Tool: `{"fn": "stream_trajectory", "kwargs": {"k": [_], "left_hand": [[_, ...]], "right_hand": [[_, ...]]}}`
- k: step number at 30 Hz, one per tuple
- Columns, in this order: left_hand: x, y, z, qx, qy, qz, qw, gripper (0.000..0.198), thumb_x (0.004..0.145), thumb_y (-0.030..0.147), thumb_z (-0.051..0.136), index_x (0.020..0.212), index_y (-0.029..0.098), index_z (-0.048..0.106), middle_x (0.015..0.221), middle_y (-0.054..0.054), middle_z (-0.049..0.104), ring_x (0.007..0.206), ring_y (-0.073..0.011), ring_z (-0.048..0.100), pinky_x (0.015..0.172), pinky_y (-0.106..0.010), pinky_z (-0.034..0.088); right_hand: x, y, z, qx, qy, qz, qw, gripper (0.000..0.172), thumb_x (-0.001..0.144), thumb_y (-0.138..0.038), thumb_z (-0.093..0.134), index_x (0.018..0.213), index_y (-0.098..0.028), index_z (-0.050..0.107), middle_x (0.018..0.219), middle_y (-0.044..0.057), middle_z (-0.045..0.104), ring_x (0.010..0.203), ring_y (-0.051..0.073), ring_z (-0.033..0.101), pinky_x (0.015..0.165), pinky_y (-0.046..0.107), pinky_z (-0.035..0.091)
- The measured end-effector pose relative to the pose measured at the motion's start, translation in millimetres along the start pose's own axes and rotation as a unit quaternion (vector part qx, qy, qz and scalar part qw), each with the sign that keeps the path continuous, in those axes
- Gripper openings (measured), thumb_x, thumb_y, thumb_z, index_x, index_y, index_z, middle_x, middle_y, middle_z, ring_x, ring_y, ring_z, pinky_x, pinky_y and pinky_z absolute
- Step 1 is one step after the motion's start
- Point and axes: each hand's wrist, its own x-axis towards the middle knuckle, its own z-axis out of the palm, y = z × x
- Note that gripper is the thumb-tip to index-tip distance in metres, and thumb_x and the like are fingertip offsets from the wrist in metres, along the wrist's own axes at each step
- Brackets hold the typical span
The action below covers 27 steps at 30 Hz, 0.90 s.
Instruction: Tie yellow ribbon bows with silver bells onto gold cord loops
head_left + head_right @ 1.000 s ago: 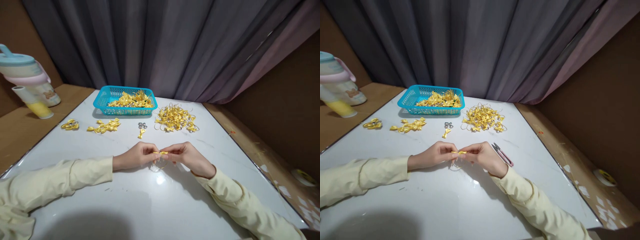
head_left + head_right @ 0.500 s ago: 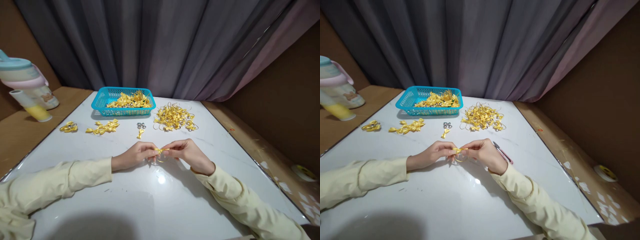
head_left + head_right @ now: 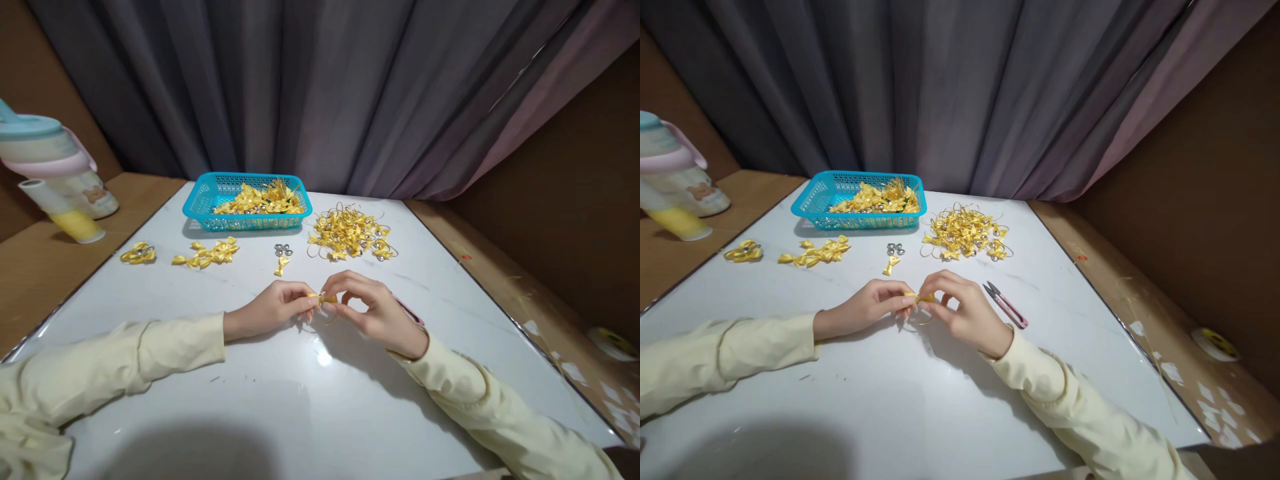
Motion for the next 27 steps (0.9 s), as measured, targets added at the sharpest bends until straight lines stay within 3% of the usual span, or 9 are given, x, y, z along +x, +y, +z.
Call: {"fn": "stream_trajectory", "kwargs": {"k": [12,27], "left_hand": [[0,2,-1.9,0.013,-0.009,0.007,1.0,0.024,0.083,0.027,0.049,0.072,0.01,0.063,0.068,-0.004,0.063,0.063,-0.0112,0.049,0.063,-0.024,0.04],[0,4,-0.8,0.015,-0.009,-0.009,1.0,0.024,0.08,0.033,0.055,0.071,0.011,0.062,0.066,-0.004,0.062,0.062,-0.012,0.051,0.062,-0.024,0.042]], "right_hand": [[-5,3,14,-0.067,0.08,-0.084,0.991,0.014,0.086,-0.013,0.049,0.085,-0.017,0.063,0.085,0.007,0.063,0.077,0.013,0.06,0.069,0.025,0.049],[-5,5,16,-0.063,0.078,-0.089,0.991,0.018,0.086,-0.012,0.047,0.084,-0.017,0.064,0.086,0.008,0.064,0.077,0.014,0.06,0.069,0.027,0.051]]}}
